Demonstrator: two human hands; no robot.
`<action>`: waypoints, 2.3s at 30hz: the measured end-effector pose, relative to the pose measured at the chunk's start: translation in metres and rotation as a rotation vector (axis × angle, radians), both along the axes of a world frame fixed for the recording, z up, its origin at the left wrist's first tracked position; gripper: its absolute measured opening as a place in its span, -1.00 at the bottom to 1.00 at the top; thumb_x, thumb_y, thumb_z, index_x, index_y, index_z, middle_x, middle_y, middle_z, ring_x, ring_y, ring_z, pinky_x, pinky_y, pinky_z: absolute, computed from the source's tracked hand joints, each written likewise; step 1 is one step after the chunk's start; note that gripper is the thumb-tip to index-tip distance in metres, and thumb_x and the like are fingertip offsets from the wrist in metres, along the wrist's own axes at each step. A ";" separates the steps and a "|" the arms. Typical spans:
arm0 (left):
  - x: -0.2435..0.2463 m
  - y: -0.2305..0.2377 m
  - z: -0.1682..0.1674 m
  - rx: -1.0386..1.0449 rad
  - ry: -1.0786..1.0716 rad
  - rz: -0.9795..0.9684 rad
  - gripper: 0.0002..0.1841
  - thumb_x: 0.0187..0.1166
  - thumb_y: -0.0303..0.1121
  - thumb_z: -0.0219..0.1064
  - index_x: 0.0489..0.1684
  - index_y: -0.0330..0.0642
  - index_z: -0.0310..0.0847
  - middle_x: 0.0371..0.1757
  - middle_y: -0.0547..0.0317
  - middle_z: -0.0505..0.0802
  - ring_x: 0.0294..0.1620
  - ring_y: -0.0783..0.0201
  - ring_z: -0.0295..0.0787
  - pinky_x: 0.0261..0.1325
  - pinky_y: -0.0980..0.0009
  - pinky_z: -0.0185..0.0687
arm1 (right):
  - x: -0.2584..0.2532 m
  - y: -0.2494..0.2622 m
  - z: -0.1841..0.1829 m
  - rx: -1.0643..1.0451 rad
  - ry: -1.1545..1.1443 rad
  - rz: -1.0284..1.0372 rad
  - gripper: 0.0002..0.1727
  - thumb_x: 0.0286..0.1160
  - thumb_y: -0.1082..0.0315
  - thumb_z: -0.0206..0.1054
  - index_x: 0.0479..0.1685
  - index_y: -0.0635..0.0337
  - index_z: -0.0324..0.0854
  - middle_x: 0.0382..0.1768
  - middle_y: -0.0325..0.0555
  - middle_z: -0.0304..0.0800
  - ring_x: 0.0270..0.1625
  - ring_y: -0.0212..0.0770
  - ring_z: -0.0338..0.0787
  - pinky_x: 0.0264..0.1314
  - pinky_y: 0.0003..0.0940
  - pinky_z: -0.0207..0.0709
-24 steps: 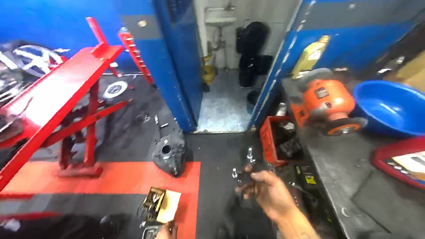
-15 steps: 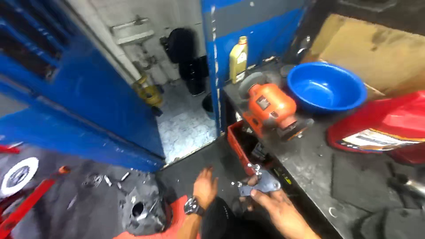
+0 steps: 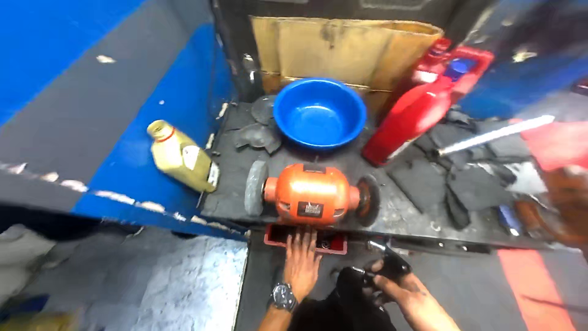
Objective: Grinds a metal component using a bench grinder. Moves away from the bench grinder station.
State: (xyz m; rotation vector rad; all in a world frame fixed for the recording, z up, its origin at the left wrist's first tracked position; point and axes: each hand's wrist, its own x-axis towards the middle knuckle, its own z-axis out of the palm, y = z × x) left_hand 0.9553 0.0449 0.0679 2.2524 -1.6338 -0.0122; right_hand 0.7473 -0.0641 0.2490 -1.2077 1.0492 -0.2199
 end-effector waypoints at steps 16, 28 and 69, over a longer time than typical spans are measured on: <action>0.059 0.030 0.050 -0.255 0.023 -0.289 -0.43 0.63 -0.05 0.27 0.55 -0.17 0.59 0.61 -0.15 0.64 0.63 -0.15 0.52 0.64 -0.16 0.38 | 0.022 0.077 -0.004 -0.283 0.074 -0.212 -0.71 0.52 0.25 0.33 0.17 0.02 0.67 0.18 -0.11 0.77 -0.06 -0.15 0.89 -0.07 -0.13 0.86; 0.107 0.060 0.072 -0.284 -0.200 0.099 -0.12 0.69 0.15 0.10 0.75 -0.52 0.14 0.76 -0.54 0.28 0.84 -0.31 0.11 0.87 -0.09 -0.06 | -0.010 0.026 -0.010 -0.322 0.133 0.016 -0.73 0.54 0.13 0.27 0.12 -0.11 0.68 0.19 -0.26 0.72 -0.01 -0.34 0.79 0.06 -0.23 0.73; -0.010 -0.073 0.125 0.247 0.263 -0.708 -0.51 0.85 -0.09 -0.02 0.22 -0.33 0.69 0.15 -0.08 0.88 0.07 0.06 0.91 0.14 0.16 0.82 | 0.015 -0.006 -0.011 0.115 -0.133 -0.431 -0.56 0.89 0.01 -0.08 0.37 0.15 0.42 -0.24 0.01 0.84 -0.35 -0.05 0.87 -0.40 -0.19 0.79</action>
